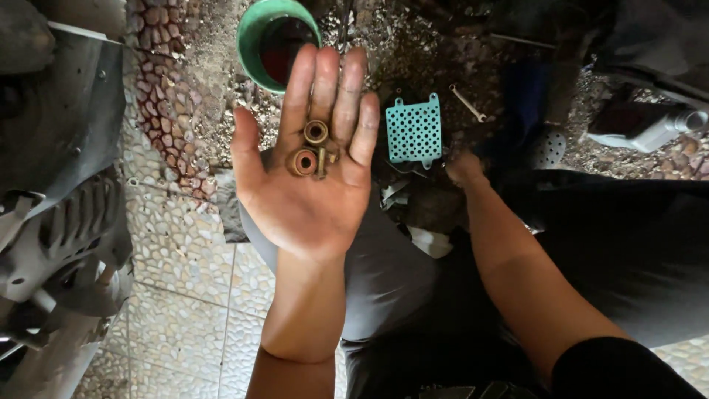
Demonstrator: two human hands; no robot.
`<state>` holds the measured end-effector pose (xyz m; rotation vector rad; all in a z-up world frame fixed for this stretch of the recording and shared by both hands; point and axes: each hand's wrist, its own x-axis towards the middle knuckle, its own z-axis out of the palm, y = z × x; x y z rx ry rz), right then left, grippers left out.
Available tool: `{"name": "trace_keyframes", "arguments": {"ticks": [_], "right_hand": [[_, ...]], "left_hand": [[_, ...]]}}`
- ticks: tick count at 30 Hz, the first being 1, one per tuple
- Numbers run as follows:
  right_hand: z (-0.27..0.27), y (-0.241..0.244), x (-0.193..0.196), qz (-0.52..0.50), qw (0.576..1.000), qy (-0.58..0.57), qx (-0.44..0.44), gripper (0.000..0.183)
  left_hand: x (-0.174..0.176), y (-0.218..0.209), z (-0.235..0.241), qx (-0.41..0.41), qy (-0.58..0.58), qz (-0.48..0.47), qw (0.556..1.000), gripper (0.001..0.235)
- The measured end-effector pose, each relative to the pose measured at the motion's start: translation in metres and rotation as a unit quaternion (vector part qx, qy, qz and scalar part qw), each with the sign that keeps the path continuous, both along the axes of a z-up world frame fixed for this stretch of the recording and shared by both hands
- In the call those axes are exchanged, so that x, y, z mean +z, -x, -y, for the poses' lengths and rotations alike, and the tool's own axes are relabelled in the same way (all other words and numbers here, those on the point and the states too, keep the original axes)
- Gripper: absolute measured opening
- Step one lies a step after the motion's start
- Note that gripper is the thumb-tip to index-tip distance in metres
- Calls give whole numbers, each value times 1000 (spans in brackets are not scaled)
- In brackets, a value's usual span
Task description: The person cleans a small metal part with a blue cloth, then uses a wrench to loosen and remove a bolt from the motorcycle's engine area. They place the removed bolt and other small parts into a blue plastic tray.
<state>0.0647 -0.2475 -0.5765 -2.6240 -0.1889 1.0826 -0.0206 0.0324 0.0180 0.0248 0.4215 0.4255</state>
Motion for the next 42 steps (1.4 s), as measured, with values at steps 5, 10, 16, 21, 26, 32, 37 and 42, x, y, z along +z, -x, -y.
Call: {"name": "trace_keyframes", "arguments": {"ticks": [5, 10, 16, 21, 26, 32, 37, 42], "right_hand": [[39, 3, -73, -11, 993, 48, 106, 37], [25, 32, -92, -241, 952, -126, -140, 35], [-5, 38, -84, -276, 951, -104, -94, 35], [-16, -25, -58, 52, 865, 118, 484, 55], [12, -82, -48, 102, 858, 190, 466, 68], [54, -142, -97, 268, 873, 41, 405, 18], [26, -144, -47, 113, 940, 128, 296, 28], [48, -120, -84, 214, 968, -30, 127, 25]], "left_hand": [[-5, 0, 2, 9, -22, -20, 1000, 78], [-11, 5, 4, -16, -24, 17, 999, 77], [-14, 9, 1, -8, -14, 19, 1000, 76], [-14, 9, 0, -10, -15, 24, 1000, 75], [-15, 10, 1, -20, -17, 26, 999, 75], [-19, 9, 1, -18, -28, 19, 999, 75], [-27, 10, 0, -17, -29, 68, 997, 74], [-23, 6, 2, -15, -33, 25, 999, 74]]}}
